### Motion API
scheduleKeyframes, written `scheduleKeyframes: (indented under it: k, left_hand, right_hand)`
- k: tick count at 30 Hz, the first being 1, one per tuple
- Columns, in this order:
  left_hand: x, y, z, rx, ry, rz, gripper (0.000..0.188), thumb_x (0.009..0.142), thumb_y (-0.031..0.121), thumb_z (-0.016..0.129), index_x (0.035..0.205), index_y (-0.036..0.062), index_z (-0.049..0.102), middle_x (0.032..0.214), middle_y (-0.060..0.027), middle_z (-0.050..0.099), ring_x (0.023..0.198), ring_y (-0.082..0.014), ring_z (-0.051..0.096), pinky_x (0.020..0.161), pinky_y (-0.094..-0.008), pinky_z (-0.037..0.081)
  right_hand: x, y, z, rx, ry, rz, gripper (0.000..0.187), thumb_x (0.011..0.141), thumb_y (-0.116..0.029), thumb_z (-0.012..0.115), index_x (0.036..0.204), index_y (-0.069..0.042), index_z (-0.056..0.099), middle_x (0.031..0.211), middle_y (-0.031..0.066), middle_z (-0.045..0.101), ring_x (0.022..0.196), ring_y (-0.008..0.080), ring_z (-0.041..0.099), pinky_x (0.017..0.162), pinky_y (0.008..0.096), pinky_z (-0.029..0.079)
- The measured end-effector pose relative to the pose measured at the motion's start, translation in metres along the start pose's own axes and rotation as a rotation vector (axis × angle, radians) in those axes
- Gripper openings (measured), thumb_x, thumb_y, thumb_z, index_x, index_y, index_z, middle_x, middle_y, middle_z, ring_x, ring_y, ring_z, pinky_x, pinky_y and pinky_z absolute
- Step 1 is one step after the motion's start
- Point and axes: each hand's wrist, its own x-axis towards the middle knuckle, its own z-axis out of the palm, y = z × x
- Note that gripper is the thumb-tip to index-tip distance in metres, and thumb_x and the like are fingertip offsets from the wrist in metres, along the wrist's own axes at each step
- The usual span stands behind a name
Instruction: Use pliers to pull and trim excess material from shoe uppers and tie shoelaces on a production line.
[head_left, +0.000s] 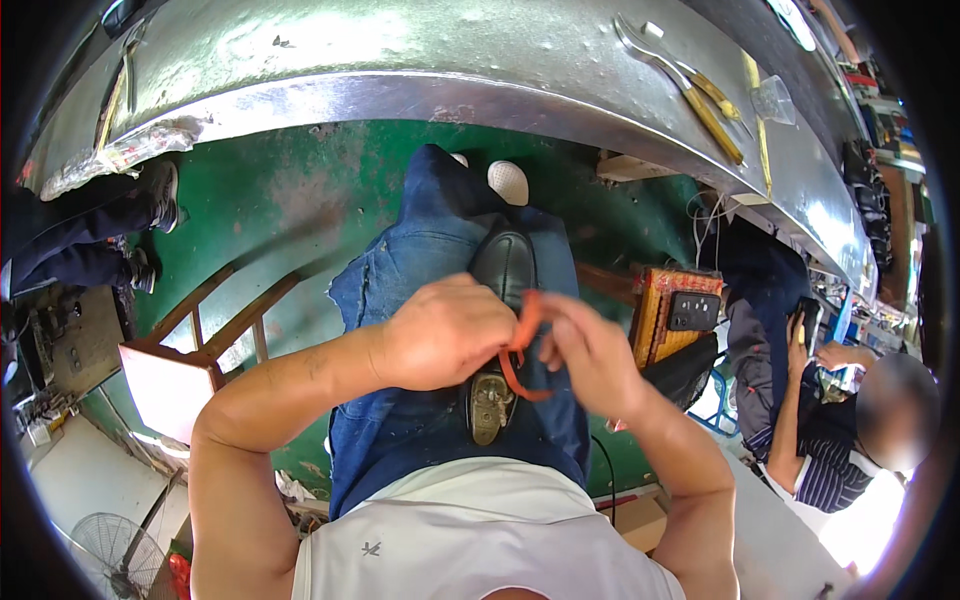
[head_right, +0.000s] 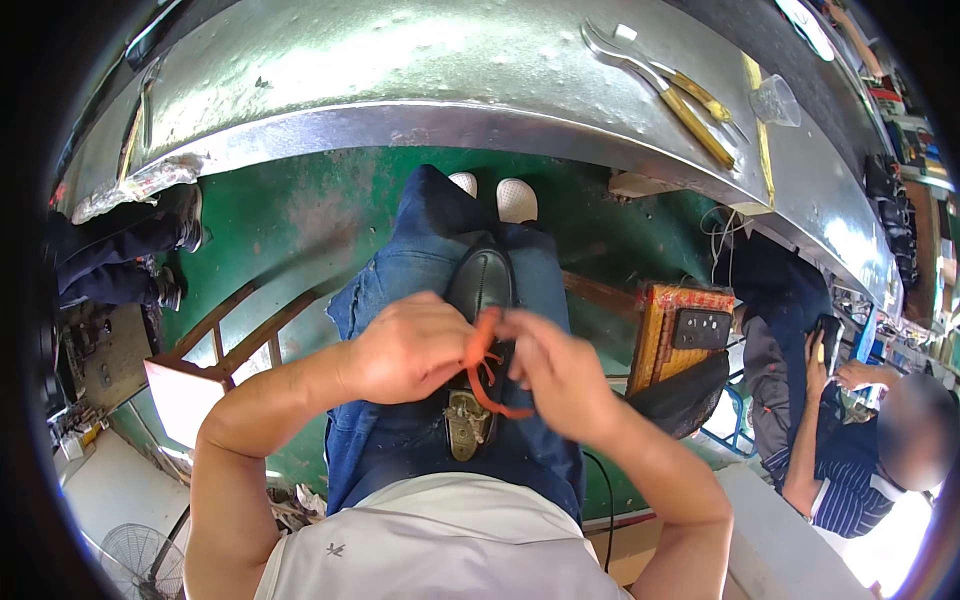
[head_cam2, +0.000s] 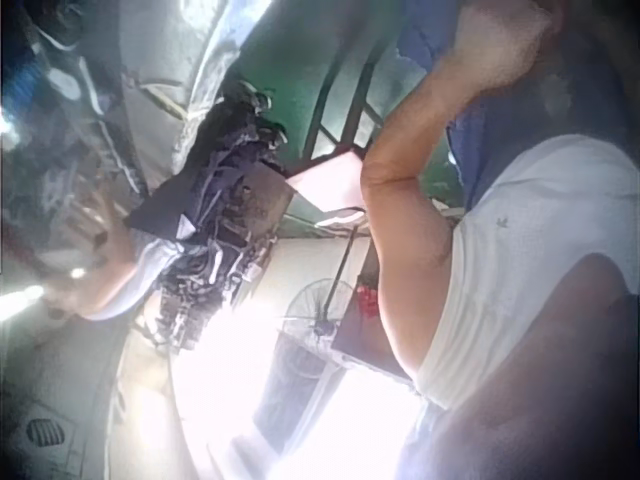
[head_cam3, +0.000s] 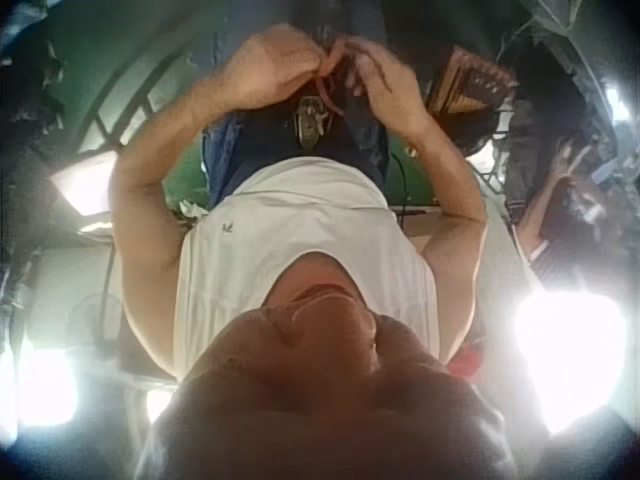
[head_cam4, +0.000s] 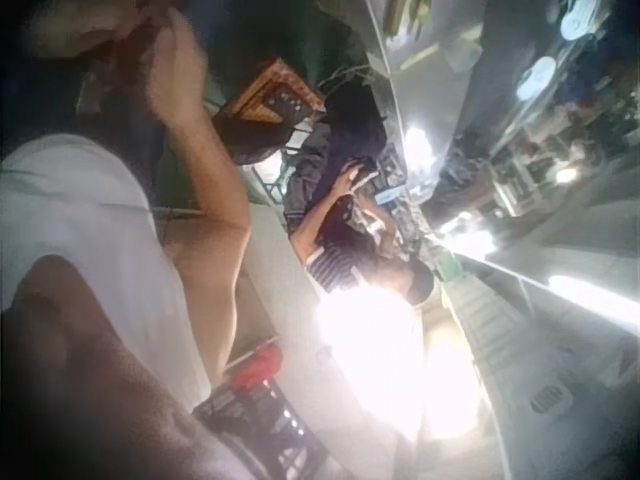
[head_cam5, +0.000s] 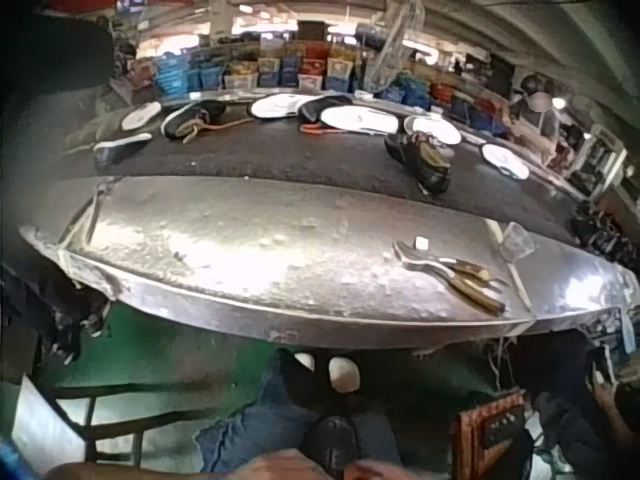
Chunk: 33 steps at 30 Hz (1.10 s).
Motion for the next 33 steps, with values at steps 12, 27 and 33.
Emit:
scheduleKeyframes:
  k: [12, 27, 33]
  left_hand:
    - [-0.083, 0.010, 0.022, -0.794, 0.350, -1.090, 0.023, 0.082, -0.004, 0.077, 0.100, 0.0025, 0.065, 0.123, -0.0146, 0.066, 0.093, -0.0149, 0.064, 0.073, -0.0223, 0.050]
    - [-0.045, 0.029, -0.012, -0.589, -0.075, -0.890, 0.015, 0.102, 0.014, 0.058, 0.092, 0.0025, 0.058, 0.081, -0.0074, 0.065, 0.081, -0.0163, 0.069, 0.070, -0.0342, 0.052]
    - [-0.065, 0.011, -0.012, -0.249, -0.001, -0.301, 0.027, 0.109, 0.020, 0.046, 0.091, 0.0027, 0.055, 0.070, -0.0026, 0.057, 0.062, -0.0121, 0.062, 0.056, -0.0296, 0.048]
  right_hand:
    - [0.039, 0.008, -0.035, 0.032, -0.345, 0.112, 0.015, 0.096, -0.006, 0.061, 0.110, -0.001, 0.064, 0.093, -0.0005, 0.064, 0.084, 0.0048, 0.057, 0.073, 0.0235, 0.047]
    - [0.016, 0.027, -0.072, 0.490, -0.530, 0.095, 0.018, 0.097, -0.016, 0.069, 0.103, 0.001, 0.065, 0.083, 0.0041, 0.066, 0.070, 0.0120, 0.063, 0.066, 0.0303, 0.054]
    - [-0.002, 0.042, -0.070, -0.580, -0.290, -0.359, 0.010, 0.091, -0.013, 0.073, 0.088, -0.004, 0.073, 0.075, 0.0084, 0.065, 0.062, 0.0206, 0.063, 0.057, 0.0355, 0.051]
